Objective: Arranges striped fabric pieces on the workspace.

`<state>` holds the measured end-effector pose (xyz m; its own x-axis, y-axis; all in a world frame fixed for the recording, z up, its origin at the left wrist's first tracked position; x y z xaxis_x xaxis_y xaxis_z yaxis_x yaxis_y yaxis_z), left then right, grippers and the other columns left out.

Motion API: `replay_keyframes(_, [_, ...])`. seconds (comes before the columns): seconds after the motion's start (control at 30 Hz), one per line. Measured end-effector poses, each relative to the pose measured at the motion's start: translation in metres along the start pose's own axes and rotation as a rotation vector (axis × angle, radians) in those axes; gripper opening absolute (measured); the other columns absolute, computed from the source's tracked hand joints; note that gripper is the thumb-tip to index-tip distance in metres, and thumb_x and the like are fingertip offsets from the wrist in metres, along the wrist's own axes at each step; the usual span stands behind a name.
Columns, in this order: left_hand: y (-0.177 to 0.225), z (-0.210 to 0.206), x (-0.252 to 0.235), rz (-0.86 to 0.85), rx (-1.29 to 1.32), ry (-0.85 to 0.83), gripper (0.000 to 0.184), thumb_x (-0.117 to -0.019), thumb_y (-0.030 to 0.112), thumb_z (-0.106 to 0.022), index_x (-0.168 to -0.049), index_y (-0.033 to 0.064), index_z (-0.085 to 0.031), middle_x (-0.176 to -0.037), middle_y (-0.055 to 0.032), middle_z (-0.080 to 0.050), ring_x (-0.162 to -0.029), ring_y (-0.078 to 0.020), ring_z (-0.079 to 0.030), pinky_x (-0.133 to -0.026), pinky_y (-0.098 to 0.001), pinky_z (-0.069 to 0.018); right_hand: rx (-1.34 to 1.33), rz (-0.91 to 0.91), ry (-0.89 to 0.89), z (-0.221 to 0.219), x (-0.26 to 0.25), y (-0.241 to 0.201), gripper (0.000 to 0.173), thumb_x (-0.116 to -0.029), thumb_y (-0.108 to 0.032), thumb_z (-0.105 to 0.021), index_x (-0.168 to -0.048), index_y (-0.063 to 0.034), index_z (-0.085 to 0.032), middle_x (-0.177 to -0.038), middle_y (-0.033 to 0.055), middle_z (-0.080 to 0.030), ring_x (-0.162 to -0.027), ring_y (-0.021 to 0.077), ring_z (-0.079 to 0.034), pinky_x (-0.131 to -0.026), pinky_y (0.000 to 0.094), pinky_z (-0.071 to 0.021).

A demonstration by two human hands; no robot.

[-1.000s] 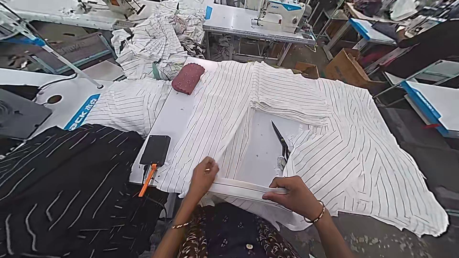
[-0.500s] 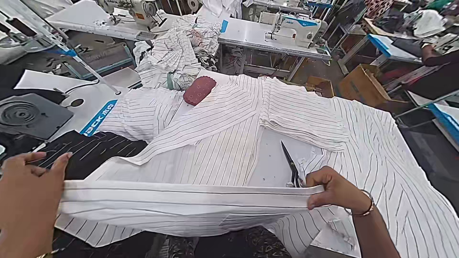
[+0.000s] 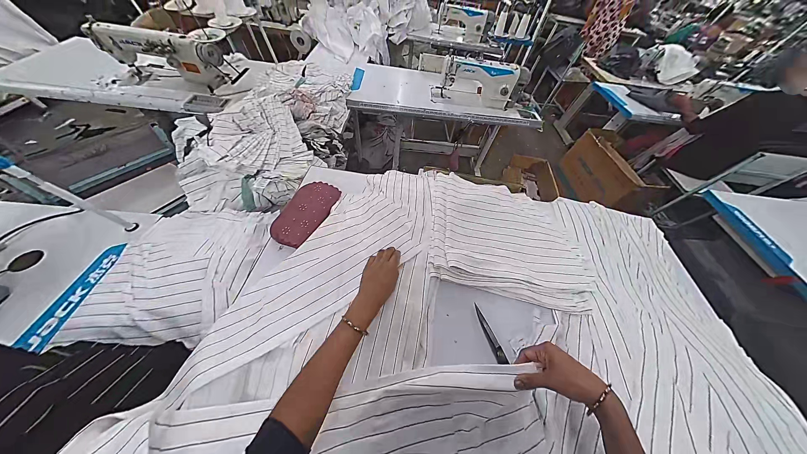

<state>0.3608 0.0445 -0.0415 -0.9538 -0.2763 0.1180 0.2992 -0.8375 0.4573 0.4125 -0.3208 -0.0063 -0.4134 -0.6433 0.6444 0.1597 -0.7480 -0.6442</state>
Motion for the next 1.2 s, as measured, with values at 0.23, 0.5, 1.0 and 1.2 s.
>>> replay_keyframes(0.23, [0.024,0.068,0.020,0.180,0.837,0.115,0.020,-0.0998,0.016,-0.066,-0.108,-0.0027,-0.068,-0.086,-0.0057,-0.070,-0.075,-0.0080,-0.064,-0.075,-0.0277,-0.0536,-0.393,0.274,0.726,-0.029,0.060,-0.005,0.013,-0.0803,-0.009,-0.078,-0.093,-0.0072,-0.074,-0.083,-0.0067,-0.076,-0.078,-0.0014,-0.071,-0.079,0.0193,-0.0605])
replay_keyframes(0.5, [0.090,0.121,0.184,-0.165,0.956,0.097,0.008,-0.0952,0.013,-0.069,-0.097,0.0065,-0.073,-0.076,0.0116,-0.070,-0.067,0.0076,-0.063,-0.065,-0.0115,-0.0523,-0.403,0.809,0.650,-0.079,0.101,-0.120,0.006,-0.0902,-0.017,-0.073,-0.094,-0.0167,-0.078,-0.090,-0.0138,-0.077,-0.085,-0.0073,-0.069,-0.080,0.0148,-0.0584])
replay_keyframes(1.0, [0.103,0.099,0.330,-0.334,1.252,0.416,0.017,-0.0961,0.007,-0.065,-0.107,0.0090,-0.078,-0.100,0.0083,-0.077,-0.089,0.0022,-0.071,-0.082,-0.0163,-0.0588,-0.374,0.948,0.283,-0.142,0.129,-0.224,0.006,-0.0907,-0.014,-0.075,-0.094,-0.0117,-0.072,-0.088,-0.0165,-0.073,-0.082,-0.0105,-0.066,-0.075,0.0123,-0.0556])
replay_keyframes(1.2, [0.101,0.097,0.338,-0.343,1.255,0.449,0.017,-0.0945,0.007,-0.067,-0.107,0.0089,-0.078,-0.099,0.0087,-0.078,-0.088,0.0022,-0.072,-0.082,-0.0165,-0.0595,-0.347,0.922,0.316,-0.148,0.140,-0.221,0.006,-0.0957,-0.014,-0.070,-0.095,-0.0081,-0.072,-0.085,-0.0152,-0.071,-0.077,-0.0125,-0.062,-0.070,0.0091,-0.0518])
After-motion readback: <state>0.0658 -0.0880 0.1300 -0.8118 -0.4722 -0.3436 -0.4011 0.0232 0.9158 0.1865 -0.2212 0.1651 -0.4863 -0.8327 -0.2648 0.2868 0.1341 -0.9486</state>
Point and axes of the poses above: each hand's wrist, its own x-axis away from the middle knuckle, its own z-axis out of the back of the hand, y = z × x, the point moved 5 cm from there along -x, towards the middle knuckle
